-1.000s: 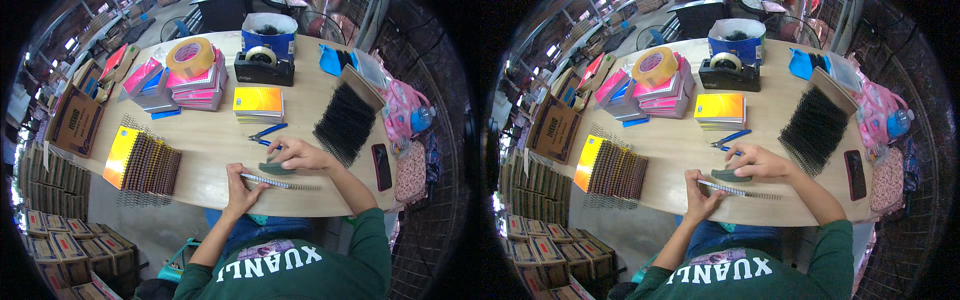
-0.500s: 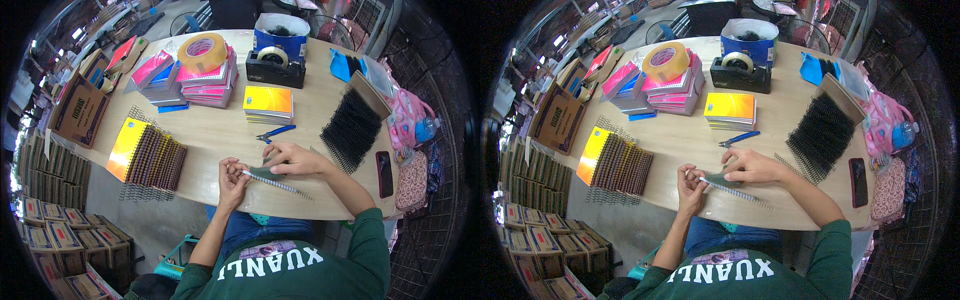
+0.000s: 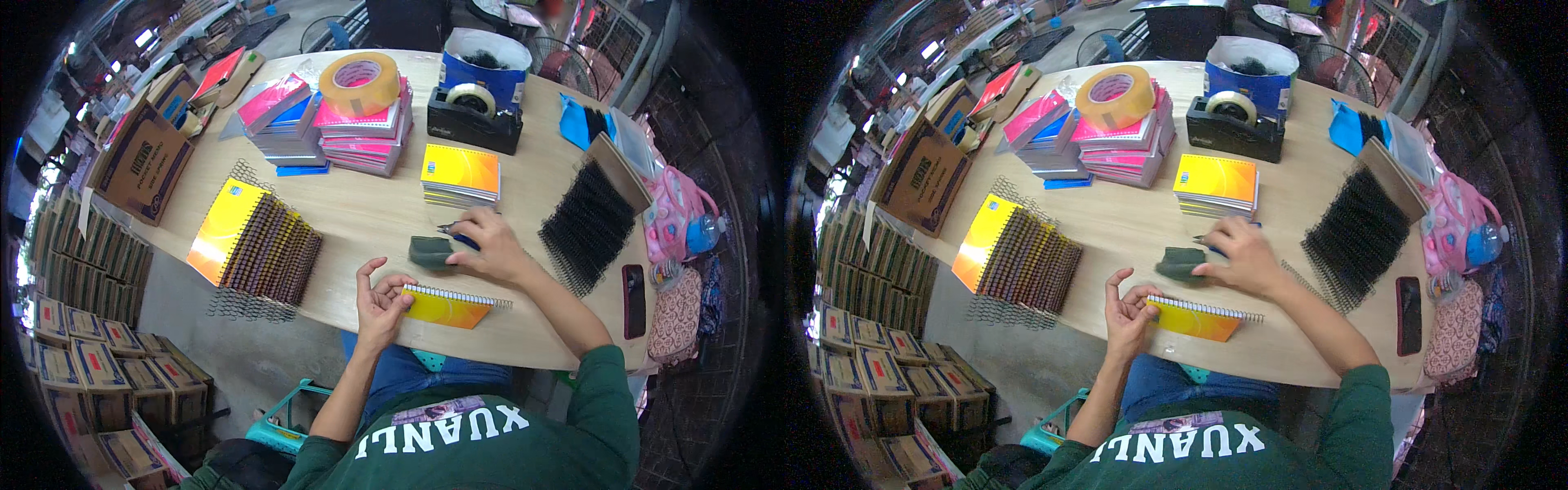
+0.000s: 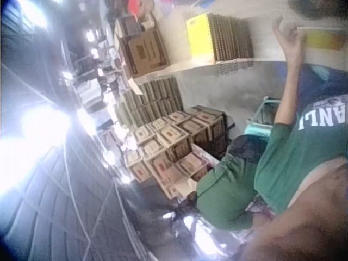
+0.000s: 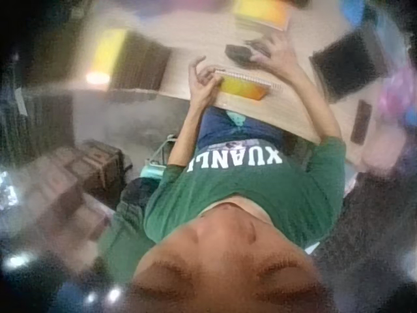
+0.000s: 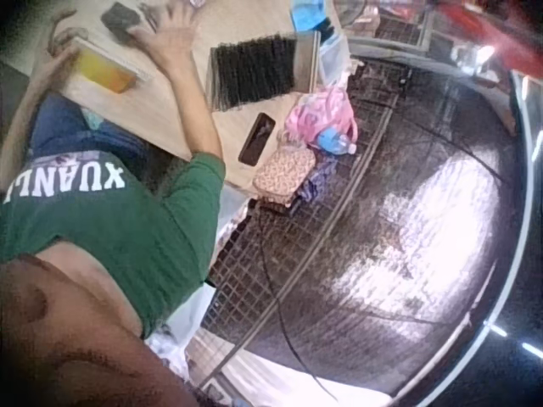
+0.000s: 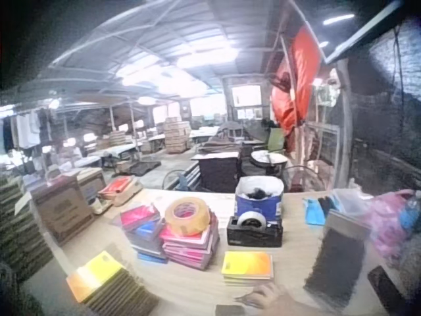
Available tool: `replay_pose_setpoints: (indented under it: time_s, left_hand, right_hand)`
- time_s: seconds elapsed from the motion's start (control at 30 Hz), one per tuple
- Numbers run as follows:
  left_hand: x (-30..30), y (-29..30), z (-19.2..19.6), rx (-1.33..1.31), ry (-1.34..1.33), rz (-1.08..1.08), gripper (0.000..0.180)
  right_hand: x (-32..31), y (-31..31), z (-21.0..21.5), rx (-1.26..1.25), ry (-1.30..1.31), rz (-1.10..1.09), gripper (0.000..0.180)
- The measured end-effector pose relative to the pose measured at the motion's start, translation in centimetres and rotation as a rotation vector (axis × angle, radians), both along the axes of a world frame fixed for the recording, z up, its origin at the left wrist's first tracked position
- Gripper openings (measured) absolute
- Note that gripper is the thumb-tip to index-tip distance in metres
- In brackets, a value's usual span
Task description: The person binds notebooks by threading plastic spirals through the holes of a notebook stack by hand and using pliers to clip the excess spiral.
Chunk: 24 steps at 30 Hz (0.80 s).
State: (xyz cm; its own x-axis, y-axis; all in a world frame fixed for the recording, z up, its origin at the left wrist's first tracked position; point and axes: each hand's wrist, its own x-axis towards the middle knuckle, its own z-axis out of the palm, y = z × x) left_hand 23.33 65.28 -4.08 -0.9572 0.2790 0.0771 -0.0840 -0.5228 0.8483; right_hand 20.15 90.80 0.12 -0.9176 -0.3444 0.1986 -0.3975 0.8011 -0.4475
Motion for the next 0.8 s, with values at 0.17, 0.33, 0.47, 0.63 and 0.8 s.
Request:
replay_pose_setpoints:
  time_s: [0.17, 0.33, 0.47, 0.63, 0.8]
  left_hand:
    - [0.6, 0.1, 1.1, -0.062, -0.017, 0.022, 0.068]
    - [0.9, 0.9, 1.6, -0.081, -0.037, 0.034, 0.064]
    - [1.2, 1.3, 2.6, -0.126, -0.049, 0.053, 0.064]
    - [0.9, 1.2, 3.8, -0.21, -0.038, 0.012, 0.065]
    - [0.8, 2.0, 4.4, -0.219, -0.046, 0.02, 0.067]
  right_hand:
    - [0.6, 3.4, -4.2, 0.04, 0.208, -0.072, 0.064]
    - [0.7, 1.4, -4.3, 0.185, 0.256, -0.125, 0.054]
    - [1.1, 1.7, -4.3, 0.281, 0.28, -0.193, 0.045]
    - [2.4, 1.9, 2.1, -0.051, 0.342, -0.112, 0.037]
    - [3.8, 0.1, 8.9, 0.316, 0.614, 0.258, 0.035]
